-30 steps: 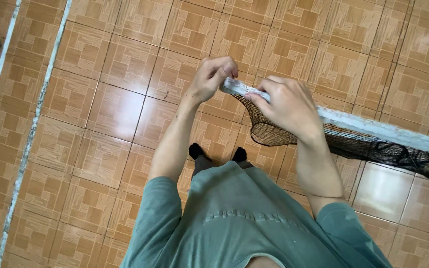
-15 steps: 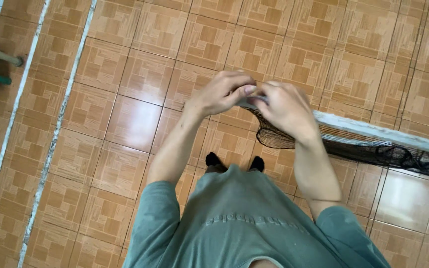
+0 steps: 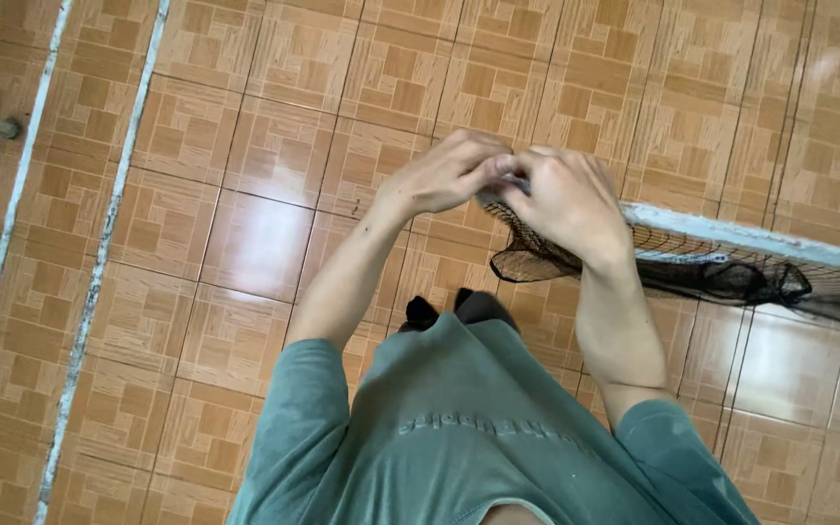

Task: Untying a knot on a badminton net cord and pulling the cord out of the net sleeve.

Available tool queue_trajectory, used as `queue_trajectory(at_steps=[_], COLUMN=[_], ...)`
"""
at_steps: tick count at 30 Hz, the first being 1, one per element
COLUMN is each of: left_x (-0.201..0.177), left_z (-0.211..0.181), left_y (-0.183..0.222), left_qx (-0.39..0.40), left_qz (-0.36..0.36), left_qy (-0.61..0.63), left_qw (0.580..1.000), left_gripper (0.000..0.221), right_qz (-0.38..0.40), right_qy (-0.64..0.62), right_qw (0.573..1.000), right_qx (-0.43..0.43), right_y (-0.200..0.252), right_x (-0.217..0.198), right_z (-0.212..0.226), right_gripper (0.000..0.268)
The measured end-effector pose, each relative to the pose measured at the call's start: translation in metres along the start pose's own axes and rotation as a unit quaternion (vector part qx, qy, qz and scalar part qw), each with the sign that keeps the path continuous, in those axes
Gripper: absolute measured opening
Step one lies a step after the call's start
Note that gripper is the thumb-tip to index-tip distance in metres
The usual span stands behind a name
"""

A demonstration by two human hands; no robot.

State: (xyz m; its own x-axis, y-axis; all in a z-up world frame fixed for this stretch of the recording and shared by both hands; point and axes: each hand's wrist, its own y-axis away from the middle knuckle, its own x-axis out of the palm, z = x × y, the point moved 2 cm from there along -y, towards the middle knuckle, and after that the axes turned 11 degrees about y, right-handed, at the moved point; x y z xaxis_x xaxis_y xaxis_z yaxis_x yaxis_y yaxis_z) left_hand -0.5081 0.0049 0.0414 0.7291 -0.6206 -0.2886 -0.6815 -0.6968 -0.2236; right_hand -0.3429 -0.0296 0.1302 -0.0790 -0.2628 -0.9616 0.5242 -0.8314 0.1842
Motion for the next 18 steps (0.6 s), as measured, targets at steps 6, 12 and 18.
queue_trajectory(at_steps=[6,12,18], left_x=[-0.002,0.004,-0.015], left_z=[0.007,0.071,0.061], left_y=[0.003,0.004,0.013], left_qx=[-0.071,-0.109,-0.113], left_qz=[-0.047,-0.085,-0.123], left_qy=[0.055,0.105,0.151], left_qw=[0.995,0.985,0.974], left_gripper=[0.077,0.078,0.086], right_qz=[0.038,-0.046,0.035], right_qy=[-0.034,-0.110,-0.068], right_qw=[0.999,0.986,0.993], right_qx=[-0.018,-0.116,-0.087], right_y=[-0.011,-0.011,-0.019], right_x=[0.000,-0.001,0.005], right_z=[0.002,-0.013,-0.021], right_gripper=[0.025,0.019,0.029])
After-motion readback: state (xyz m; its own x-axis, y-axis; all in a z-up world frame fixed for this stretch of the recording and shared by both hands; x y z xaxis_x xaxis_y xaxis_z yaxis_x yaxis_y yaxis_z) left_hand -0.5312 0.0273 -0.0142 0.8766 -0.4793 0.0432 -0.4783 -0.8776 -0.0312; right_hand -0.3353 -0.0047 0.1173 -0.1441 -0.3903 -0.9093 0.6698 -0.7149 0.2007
